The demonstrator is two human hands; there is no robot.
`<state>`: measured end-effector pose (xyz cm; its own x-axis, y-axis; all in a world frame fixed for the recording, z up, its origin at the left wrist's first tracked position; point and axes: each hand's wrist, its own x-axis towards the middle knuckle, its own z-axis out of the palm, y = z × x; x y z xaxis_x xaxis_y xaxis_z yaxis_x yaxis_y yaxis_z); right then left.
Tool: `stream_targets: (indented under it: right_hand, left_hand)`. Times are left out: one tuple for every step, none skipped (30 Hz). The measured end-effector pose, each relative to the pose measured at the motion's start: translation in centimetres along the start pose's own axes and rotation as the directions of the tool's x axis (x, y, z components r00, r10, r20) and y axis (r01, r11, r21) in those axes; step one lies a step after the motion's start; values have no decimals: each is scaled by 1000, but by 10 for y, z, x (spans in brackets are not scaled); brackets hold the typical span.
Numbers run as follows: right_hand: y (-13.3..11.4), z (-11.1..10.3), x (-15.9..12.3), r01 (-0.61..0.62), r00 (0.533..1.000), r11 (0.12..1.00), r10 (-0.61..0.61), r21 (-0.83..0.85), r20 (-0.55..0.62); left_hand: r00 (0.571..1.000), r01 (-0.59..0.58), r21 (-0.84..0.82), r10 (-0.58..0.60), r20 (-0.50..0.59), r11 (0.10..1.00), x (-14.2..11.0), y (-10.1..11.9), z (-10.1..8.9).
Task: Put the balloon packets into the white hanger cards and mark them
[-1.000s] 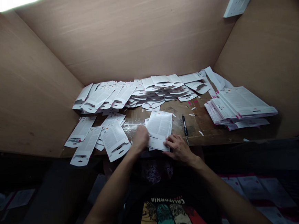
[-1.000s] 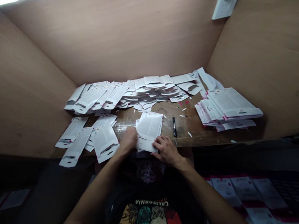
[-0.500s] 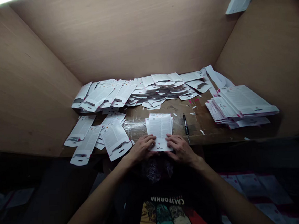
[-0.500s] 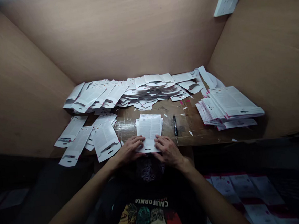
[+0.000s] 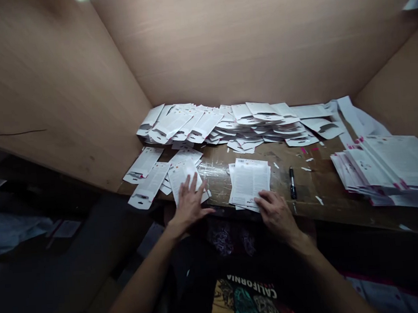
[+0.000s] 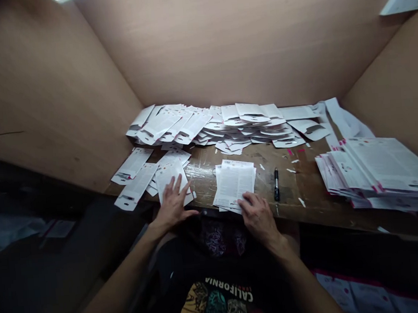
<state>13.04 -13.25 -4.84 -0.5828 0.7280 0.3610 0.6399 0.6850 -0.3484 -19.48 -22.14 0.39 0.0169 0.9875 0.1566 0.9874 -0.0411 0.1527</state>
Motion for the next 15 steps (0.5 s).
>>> stream_targets:
  right_hand:
    - [0,-1,1,-2,1000,1000,2,-2,5]
    - [0,-3,3,-9,1000,1000,9,1,8]
    - [-1,-4,6,-18,1000,1000,18,14,12]
    - [0,-6,9,-27,1000,999,27,42,14]
    - [0,-7,12,-38,999,996,37,87,12]
    - [2,-8,14,-55,998,988,55,147,2]
    - [4,-9,16,-80,996,972,85,219,-14]
    - [6,-10,18,-112,992,950,126,293,-31]
    - [8,-11,19,-146,983,922,175,359,-48]
    - [11,-12,19,-173,974,895,218,411,-64]
    - [13,-13,19,-184,967,876,242,447,-76]
    - [15,-14,19,-176,967,869,241,463,-84]
    - [17,-15,18,-149,973,874,212,463,-87]
    - [19,-16,16,-108,984,887,161,450,-81]
    - [21,-16,15,-63,993,901,100,430,-63]
  left_hand:
    - [997,27,64,-32,74,998,-12,-19,-9]
    - [989,33,93,-46,140,995,-21,-34,-17]
    - [985,44,94,-59,161,995,-27,-46,-24]
    - [989,54,69,-63,136,996,-29,-51,-29]
    - [995,69,29,-70,66,997,-27,-50,-32]
    - [997,74,-18,-75,-29,997,-22,-43,-33]
    - [991,56,-60,-63,-119,997,-14,-30,-32]
    - [983,11,-90,-27,-180,996,-5,-12,-29]
    - [980,-53,-106,31,-198,993,5,9,-24]
    - [979,-130,-110,110,-171,985,16,31,-18]
    - [974,-214,-119,202,-105,969,25,51,-10]
    - [955,-296,-146,296,-21,944,34,68,-2]
    - [918,-374,-192,391,61,908,42,81,6]
    - [877,-425,-245,464,128,871,49,90,13]
    - [840,-452,-300,514,172,840,55,94,18]
